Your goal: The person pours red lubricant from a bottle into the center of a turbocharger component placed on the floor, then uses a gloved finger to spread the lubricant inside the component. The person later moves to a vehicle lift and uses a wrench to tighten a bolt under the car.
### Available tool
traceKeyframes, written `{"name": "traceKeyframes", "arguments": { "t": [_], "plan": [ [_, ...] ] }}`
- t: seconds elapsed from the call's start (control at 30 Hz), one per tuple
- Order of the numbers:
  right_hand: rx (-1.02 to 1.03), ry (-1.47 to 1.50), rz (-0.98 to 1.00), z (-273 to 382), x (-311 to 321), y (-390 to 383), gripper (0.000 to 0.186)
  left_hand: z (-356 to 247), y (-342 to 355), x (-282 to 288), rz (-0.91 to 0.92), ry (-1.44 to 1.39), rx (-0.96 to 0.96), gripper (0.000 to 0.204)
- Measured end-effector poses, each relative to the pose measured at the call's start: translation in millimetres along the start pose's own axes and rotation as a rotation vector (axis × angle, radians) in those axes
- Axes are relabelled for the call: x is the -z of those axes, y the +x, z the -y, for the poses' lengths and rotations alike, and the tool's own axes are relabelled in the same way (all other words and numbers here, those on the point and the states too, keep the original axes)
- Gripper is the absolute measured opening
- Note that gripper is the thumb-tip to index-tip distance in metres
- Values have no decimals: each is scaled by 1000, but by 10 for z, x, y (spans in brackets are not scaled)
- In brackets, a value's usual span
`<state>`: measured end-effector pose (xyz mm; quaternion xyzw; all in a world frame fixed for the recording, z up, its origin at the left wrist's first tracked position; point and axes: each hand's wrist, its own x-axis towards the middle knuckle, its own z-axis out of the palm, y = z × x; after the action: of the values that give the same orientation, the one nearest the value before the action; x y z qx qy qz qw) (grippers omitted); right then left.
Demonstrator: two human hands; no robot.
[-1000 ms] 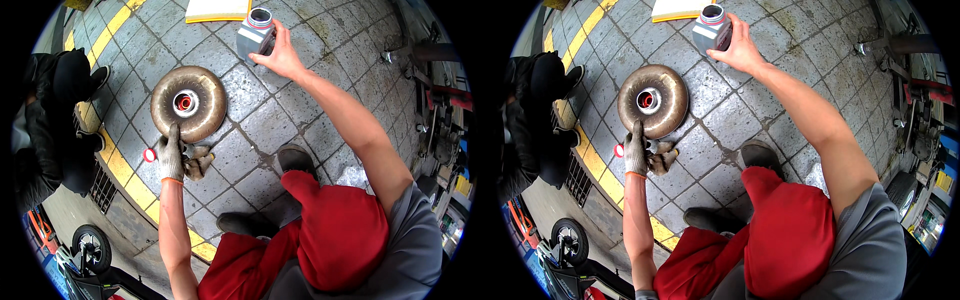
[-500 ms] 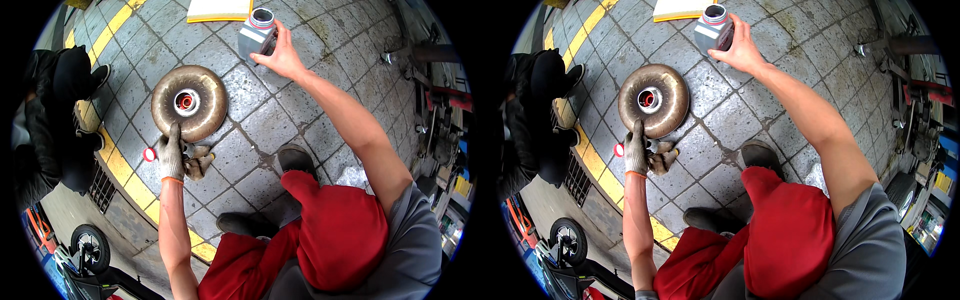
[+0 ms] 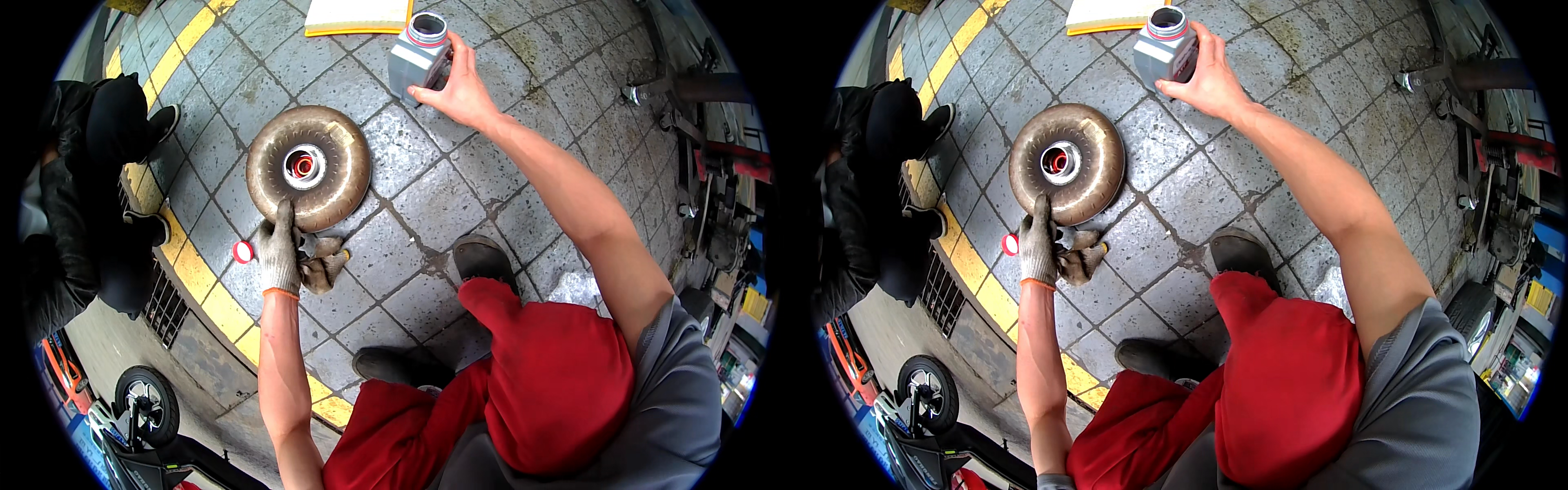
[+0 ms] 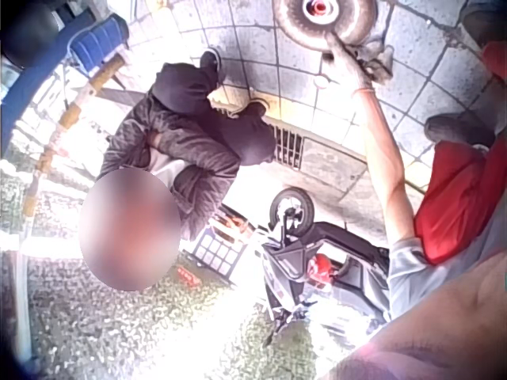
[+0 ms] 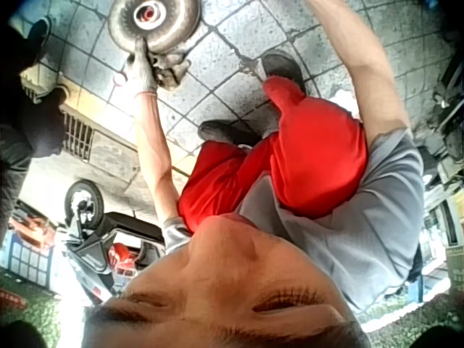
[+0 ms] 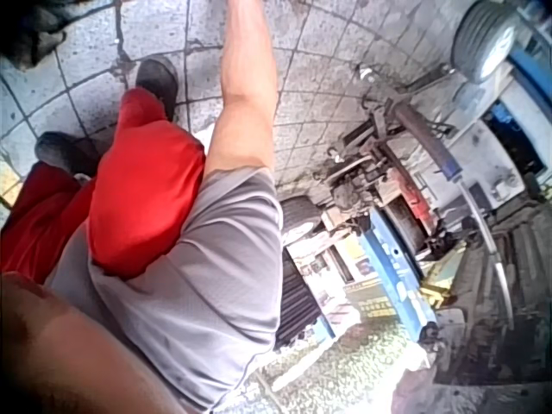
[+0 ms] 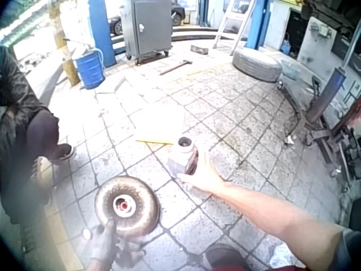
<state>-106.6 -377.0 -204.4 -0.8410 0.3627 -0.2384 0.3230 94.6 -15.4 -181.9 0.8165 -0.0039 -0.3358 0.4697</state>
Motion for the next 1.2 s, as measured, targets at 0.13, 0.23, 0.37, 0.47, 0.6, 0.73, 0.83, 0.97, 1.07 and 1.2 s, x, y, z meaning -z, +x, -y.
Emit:
{"name": "traceKeyframes", "arguments": {
  "t": [0.13, 0.23, 0.37, 0.47, 0.6, 0.73, 0.83, 0.97, 1.07, 1.2],
  "plan": [
    [-5, -9, 1, -5, 5, -3, 127, -27, -17, -3, 6, 2, 19, 63],
    [-13, -6, 4, -7, 6, -4, 128, -20, -1, 11, 20, -2, 31, 64],
    [-15, -1, 5, -14, -4, 3, 128, -5, 17, 11, 14, -10, 37, 69],
    [-4, -6, 3, -18, -1, 5, 128, -20, 10, 28, 33, 3, 51, 73],
    [-5, -1, 1, -20, 2, 3, 128, -50, -14, 8, 18, -20, 35, 65],
    [-3, -6, 2, -12, 2, -2, 127, -72, -45, -49, -35, -68, -2, 51],
    [-6, -4, 7, 3, 12, -5, 127, -69, -45, -52, -43, -69, -5, 51],
    [-10, -8, 10, 17, 17, -5, 127, -89, -61, -50, -38, -59, -3, 51],
    [0, -10, 4, 9, 11, -1, 126, -83, -49, -45, -35, -46, 2, 51],
    [0, 2, 1, 8, 6, -3, 126, -69, -46, -47, -34, -63, -3, 52]
  ]
}}
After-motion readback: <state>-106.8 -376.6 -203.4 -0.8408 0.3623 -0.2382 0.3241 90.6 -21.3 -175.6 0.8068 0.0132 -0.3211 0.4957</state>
